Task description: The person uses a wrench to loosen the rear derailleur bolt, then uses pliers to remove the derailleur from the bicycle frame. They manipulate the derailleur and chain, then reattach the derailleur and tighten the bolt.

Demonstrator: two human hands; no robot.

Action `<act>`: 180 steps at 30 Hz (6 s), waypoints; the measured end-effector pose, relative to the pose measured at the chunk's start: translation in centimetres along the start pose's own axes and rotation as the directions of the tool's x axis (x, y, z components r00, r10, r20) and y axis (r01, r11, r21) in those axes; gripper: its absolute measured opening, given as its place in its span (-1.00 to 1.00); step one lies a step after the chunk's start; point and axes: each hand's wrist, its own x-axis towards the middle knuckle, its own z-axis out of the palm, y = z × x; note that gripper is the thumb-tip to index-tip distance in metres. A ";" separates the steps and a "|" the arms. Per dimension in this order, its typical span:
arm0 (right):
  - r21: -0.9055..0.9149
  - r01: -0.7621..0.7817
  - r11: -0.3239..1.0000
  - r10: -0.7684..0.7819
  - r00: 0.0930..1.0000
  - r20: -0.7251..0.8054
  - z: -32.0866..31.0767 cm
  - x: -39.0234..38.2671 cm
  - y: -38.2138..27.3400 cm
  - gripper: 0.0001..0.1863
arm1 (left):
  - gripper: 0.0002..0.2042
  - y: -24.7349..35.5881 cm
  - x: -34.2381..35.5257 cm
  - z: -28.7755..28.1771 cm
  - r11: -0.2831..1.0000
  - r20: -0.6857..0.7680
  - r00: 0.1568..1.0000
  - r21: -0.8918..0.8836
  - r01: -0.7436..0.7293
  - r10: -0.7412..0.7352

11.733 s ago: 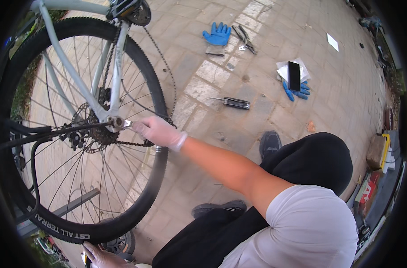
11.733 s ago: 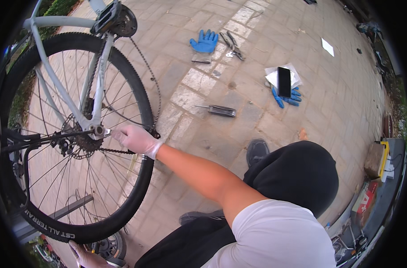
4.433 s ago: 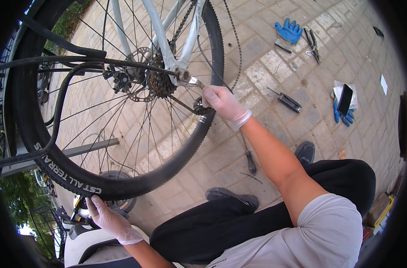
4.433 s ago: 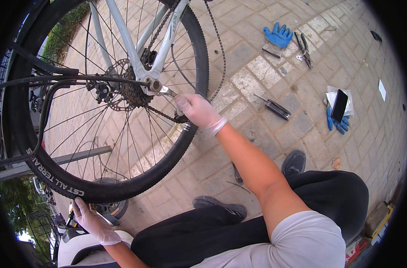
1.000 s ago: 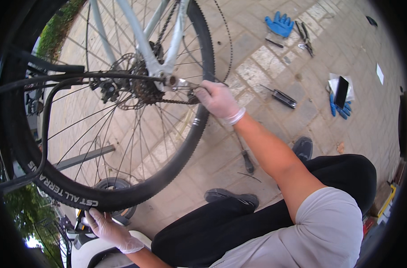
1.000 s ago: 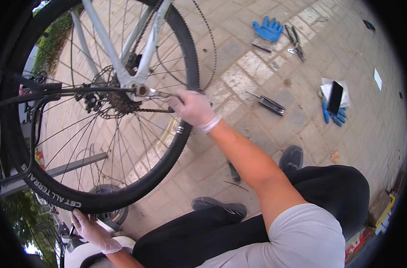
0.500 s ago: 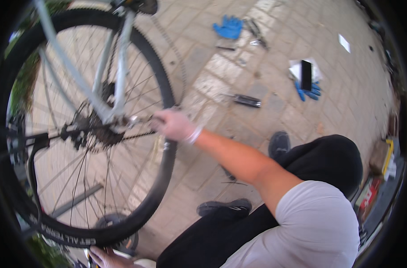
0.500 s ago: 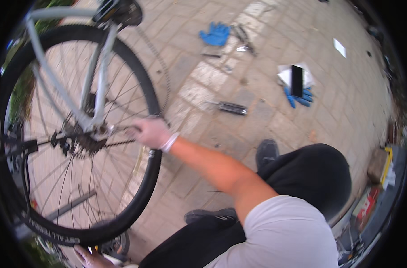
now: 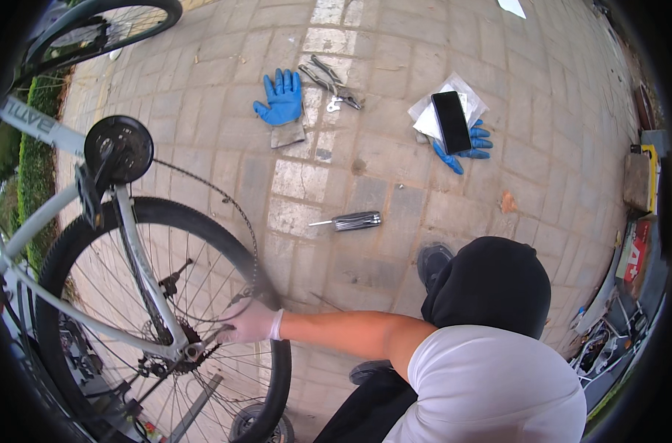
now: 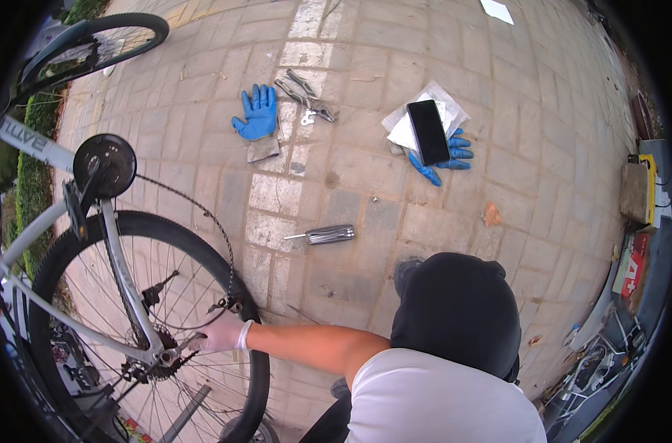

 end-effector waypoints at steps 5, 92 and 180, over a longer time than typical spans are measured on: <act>0.037 0.012 0.999 -0.012 1.000 -0.003 -0.8 0.2 -0.5 -0.51 | -0.36 -2.2 1.2 -2.9 0.985 -0.013 0.999 0.168 0.043 -0.042; 0.033 -0.083 0.996 0.089 0.888 -0.451 4.5 -4.3 0.4 -0.47 | -0.28 -3.0 2.3 1.4 0.714 0.039 0.988 -0.687 0.136 -0.151; -0.210 0.205 0.956 -0.193 0.978 0.074 -13.5 0.6 -5.5 -0.80 | -0.43 5.0 -15.5 29.9 0.556 0.782 0.601 -0.429 0.712 -0.167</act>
